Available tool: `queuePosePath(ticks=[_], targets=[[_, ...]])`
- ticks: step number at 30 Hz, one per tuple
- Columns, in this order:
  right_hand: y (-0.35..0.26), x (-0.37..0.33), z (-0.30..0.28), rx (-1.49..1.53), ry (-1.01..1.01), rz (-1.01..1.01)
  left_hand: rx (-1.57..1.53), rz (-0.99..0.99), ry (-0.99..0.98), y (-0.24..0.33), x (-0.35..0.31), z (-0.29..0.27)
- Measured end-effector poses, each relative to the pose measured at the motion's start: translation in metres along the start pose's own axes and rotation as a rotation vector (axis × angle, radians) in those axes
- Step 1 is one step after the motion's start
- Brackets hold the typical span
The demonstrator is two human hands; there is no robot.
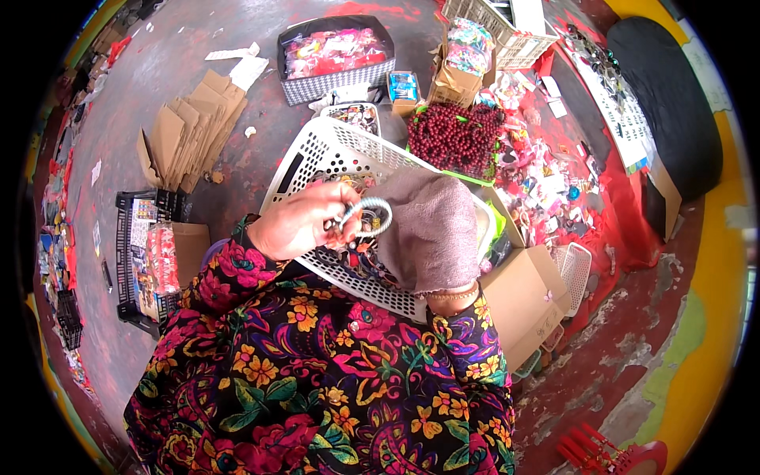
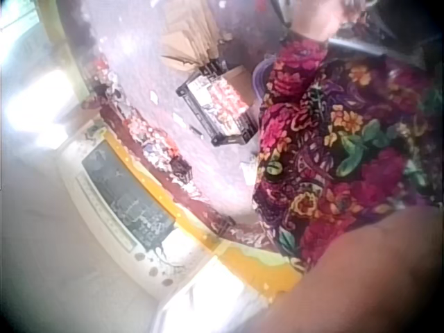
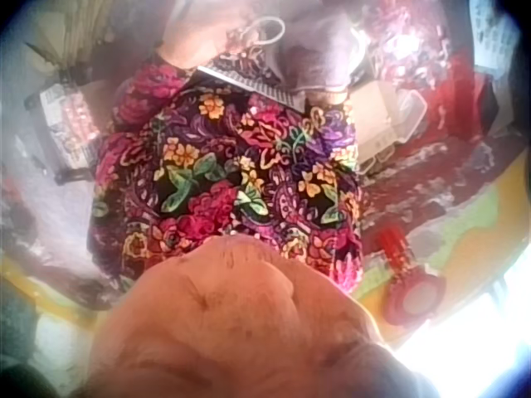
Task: The person wipes small jewelry items, including rings and earrings, with a cloth. They pick up each item from a white basket, rub it with the cloth, and place it back into the basket.
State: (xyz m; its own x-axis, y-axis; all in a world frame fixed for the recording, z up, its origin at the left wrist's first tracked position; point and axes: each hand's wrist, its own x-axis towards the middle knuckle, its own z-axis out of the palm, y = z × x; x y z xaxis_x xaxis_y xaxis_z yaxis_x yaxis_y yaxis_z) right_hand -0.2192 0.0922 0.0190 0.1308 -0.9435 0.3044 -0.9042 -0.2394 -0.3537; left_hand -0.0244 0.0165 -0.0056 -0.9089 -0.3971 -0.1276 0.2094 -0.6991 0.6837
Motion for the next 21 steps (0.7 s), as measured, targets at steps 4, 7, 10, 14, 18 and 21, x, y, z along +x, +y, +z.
queuePosePath(ticks=[4,7,10,14,18,21], targets=[[0.001,-0.003,0.01,0.512,0.094,0.166,0.041,-0.026,0.013,-0.003,-0.001,0.004],[0.003,0.005,0.013,0.733,0.057,0.088,0.095,-0.024,0.019,-0.004,0.0,0.004],[0.004,-0.007,0.012,0.559,0.019,0.009,0.3,-0.058,0.009,-0.005,0.003,0.003],[-0.011,-0.009,0.011,0.649,-0.12,0.264,0.381,-0.079,0.081,-0.004,0.002,0.01],[-0.007,-0.009,0.004,0.024,-0.136,-0.021,0.437,-0.066,0.08,-0.007,0.005,0.011],[-0.005,-0.012,0.008,0.062,-0.086,-0.041,0.3,-0.026,0.066,-0.012,0.004,0.01]])
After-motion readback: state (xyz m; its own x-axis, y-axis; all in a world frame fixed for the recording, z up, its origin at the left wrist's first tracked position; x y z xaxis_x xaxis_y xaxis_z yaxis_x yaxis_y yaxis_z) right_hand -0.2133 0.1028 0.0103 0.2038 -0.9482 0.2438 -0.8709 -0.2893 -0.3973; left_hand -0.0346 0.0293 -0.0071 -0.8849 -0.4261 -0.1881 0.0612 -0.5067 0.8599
